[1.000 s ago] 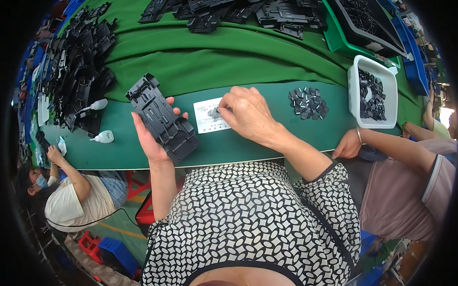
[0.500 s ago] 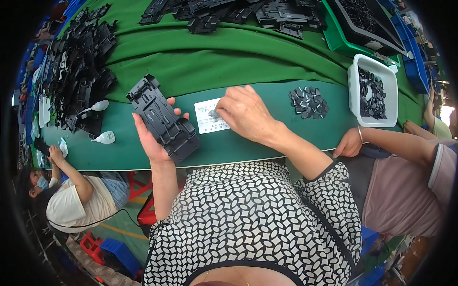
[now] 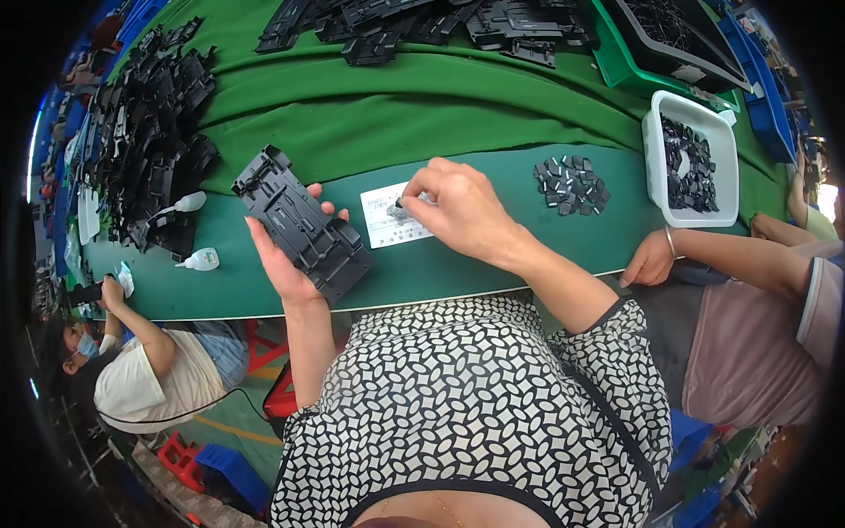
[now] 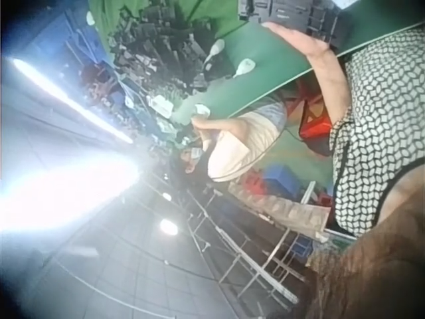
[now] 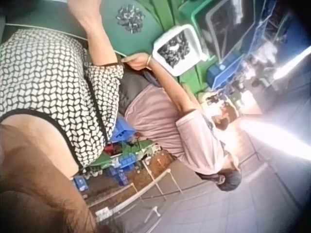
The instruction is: Manually assembling small plastic parts onto a larger base component on a production line.
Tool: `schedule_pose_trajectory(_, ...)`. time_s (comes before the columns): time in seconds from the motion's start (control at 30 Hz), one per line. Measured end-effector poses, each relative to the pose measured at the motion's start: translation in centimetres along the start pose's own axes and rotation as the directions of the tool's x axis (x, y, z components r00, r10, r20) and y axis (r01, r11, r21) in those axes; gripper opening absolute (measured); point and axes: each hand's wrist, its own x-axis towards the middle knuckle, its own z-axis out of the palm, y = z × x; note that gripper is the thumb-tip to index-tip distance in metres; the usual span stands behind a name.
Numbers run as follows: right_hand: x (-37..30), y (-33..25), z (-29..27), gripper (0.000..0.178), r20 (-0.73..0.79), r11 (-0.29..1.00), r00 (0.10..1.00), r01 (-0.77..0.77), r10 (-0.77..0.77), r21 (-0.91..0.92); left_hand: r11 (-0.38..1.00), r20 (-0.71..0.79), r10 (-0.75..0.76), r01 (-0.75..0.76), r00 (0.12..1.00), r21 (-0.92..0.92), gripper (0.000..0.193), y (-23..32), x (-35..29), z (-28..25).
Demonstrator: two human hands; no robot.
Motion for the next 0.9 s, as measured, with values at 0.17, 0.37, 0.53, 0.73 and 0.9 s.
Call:
schedule_pose_trajectory(0.17,0.0,0.3,-1.2,0.017,0.301,0.692,0.865,-0.502,0.401,0.519,1.0,-0.013,-0.019,0.019,1.0,-0.013,0.074,0.0,0.0,-0.5)
schedule_pose_trajectory(0.37,-0.5,-0.3,-1.6,0.013,0.408,0.384,0.834,-0.539,0.372,0.75,0.997,-0.044,-0.033,0.03,0.998,-0.077,0.075,0.2,-0.5,0.8)
schedule_pose_trajectory(0.53,-0.9,-1.0,-1.6,0.008,0.292,0.506,0.876,-0.465,0.385,0.727,0.986,0.05,-0.08,0.087,0.996,-0.145,0.083,0.0,-0.5,2.5)
schedule_pose_trajectory(0.73,-1.4,-2.8,-1.2,0.03,-0.249,0.77,0.742,0.637,-0.623,-0.031,0.973,0.087,-0.197,0.206,0.977,-0.107,0.092,0.2,-0.6,3.2)
schedule_pose_trajectory(0.9,-2.2,-2.1,-0.7,0.03,-0.125,0.707,0.696,0.695,-0.707,-0.131,0.979,0.106,-0.192,0.198,0.976,-0.048,0.092,0.0,-0.6,3.7)
